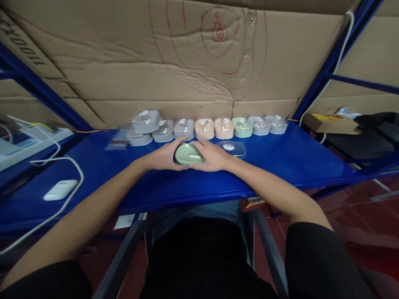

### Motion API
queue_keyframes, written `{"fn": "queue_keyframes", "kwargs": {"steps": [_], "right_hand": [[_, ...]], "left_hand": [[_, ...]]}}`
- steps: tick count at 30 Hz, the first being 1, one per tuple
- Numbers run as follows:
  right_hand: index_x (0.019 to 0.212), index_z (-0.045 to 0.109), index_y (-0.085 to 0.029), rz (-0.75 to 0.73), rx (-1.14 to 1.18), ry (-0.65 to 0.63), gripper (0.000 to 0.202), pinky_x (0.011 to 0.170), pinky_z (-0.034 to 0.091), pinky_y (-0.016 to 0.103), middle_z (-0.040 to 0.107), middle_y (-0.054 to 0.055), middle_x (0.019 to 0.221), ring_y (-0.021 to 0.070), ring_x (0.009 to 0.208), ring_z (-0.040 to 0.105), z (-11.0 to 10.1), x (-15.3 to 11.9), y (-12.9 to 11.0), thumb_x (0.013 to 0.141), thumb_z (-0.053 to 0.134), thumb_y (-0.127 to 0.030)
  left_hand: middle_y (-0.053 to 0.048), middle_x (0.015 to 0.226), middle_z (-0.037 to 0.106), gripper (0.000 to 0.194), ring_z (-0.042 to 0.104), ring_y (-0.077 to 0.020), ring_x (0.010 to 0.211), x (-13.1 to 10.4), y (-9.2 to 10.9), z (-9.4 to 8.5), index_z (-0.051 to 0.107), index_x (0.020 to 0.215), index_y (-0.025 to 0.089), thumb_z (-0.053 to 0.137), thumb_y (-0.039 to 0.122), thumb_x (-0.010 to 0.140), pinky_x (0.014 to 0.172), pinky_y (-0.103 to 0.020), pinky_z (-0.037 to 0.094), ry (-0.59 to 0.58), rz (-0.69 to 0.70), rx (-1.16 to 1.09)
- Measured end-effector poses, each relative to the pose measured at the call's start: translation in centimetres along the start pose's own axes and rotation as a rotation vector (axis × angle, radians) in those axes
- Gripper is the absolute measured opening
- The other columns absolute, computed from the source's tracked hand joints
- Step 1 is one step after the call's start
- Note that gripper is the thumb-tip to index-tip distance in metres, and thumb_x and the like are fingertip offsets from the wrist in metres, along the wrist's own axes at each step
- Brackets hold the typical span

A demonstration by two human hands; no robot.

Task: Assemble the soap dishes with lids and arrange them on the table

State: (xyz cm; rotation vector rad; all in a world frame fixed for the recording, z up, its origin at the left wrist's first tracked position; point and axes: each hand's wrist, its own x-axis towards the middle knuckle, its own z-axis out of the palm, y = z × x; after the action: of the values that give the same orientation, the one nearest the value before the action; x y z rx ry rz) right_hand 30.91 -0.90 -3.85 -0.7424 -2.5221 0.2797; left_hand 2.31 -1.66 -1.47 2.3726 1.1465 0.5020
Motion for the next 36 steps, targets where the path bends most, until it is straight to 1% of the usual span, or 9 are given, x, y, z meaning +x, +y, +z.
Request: {"fn": "queue_keyframes", "kwargs": {"steps": [7,12,18,24,27,29,32,34,36], "right_hand": [[0.164,0.058,-0.017,0.017,0.005,0.068,0.089,0.119,0.061,0.067,0.069,0.027,0.157,0.0450,0.141,0.071,0.1,0.1,0.2,0.102,0.076,-0.077],[0.166,0.057,-0.017,-0.015,0.053,0.144,0.092,0.129,0.055,0.066,0.067,0.026,0.167,0.0443,0.153,0.067,-2.2,-0.1,-0.1,0.099,0.081,-0.076],[0.159,0.067,-0.022,-0.098,0.129,-0.028,0.087,0.124,0.059,0.059,0.077,0.018,0.158,0.0400,0.142,0.075,-5.1,-0.9,-1.6,0.092,0.091,-0.073],[0.166,0.065,-0.022,-0.049,0.075,-0.191,0.104,0.122,0.060,0.059,0.074,0.019,0.162,0.0422,0.146,0.073,-3.5,-0.9,-2.2,0.083,0.100,-0.074],[0.167,0.065,-0.018,-0.039,0.062,-0.196,0.110,0.122,0.060,0.057,0.074,0.022,0.161,0.0426,0.148,0.072,-3.5,-0.6,-2.1,0.083,0.097,-0.081],[0.162,0.069,-0.017,-0.026,0.061,-0.141,0.095,0.119,0.061,0.055,0.078,0.022,0.154,0.0394,0.141,0.075,-4.6,-0.6,-1.6,0.098,0.081,-0.085],[0.140,0.081,-0.018,0.054,0.018,-0.064,0.074,0.110,0.062,0.051,0.086,0.018,0.134,0.0336,0.122,0.081,-7.4,-0.8,0.1,0.117,0.049,-0.080],[0.128,0.085,-0.019,0.156,-0.057,-0.085,0.074,0.106,0.063,0.051,0.088,0.017,0.125,0.0346,0.115,0.082,-9.3,-1.3,1.9,0.113,0.055,-0.084],[0.129,0.086,-0.019,0.272,-0.125,-0.164,0.080,0.103,0.065,0.054,0.088,0.018,0.128,0.0395,0.115,0.082,-10.6,-1.9,3.9,0.090,0.082,-0.089]], "left_hand": [[-0.025,0.170,0.064,0.127,0.065,-0.0515,0.155,0.1,-0.7,0.0,0.040,0.179,0.019,0.100,0.055,0.072,0.130,-0.068,0.055,0.021,0.072,-0.028],[-0.025,0.166,0.067,0.125,0.067,-0.0510,0.154,0.1,-1.8,-1.0,0.041,0.178,0.018,0.099,0.053,0.073,0.129,-0.067,0.055,0.048,0.062,-0.015],[-0.025,0.159,0.074,0.099,0.071,-0.0527,0.148,-0.1,-3.4,-2.5,0.060,0.164,0.020,0.092,0.060,0.079,0.124,-0.067,0.058,0.056,-0.059,0.198],[-0.026,0.161,0.073,0.090,0.070,-0.0501,0.150,-0.4,-2.7,-3.0,0.061,0.162,0.016,0.081,0.060,0.087,0.126,-0.063,0.057,0.024,-0.090,0.288],[-0.026,0.165,0.071,0.090,0.069,-0.0511,0.152,-0.4,-2.5,-2.9,0.059,0.163,0.018,0.080,0.060,0.086,0.127,-0.066,0.056,0.025,-0.093,0.278],[-0.026,0.165,0.071,0.093,0.068,-0.0521,0.152,-0.3,-2.5,-2.9,0.058,0.164,0.018,0.081,0.061,0.085,0.127,-0.068,0.056,0.035,-0.093,0.273],[-0.026,0.165,0.071,0.097,0.068,-0.0519,0.154,-0.3,-2.7,-2.8,0.057,0.166,0.017,0.082,0.065,0.085,0.129,-0.066,0.054,0.022,-0.110,0.279],[-0.026,0.166,0.069,0.098,0.066,-0.0521,0.155,-0.2,-2.9,-2.8,0.057,0.166,0.017,0.082,0.066,0.085,0.130,-0.066,0.053,0.021,-0.113,0.278],[-0.026,0.167,0.069,0.098,0.065,-0.0538,0.156,-0.2,-3.2,-2.8,0.058,0.165,0.018,0.084,0.067,0.084,0.130,-0.068,0.052,0.034,-0.106,0.267]]}}
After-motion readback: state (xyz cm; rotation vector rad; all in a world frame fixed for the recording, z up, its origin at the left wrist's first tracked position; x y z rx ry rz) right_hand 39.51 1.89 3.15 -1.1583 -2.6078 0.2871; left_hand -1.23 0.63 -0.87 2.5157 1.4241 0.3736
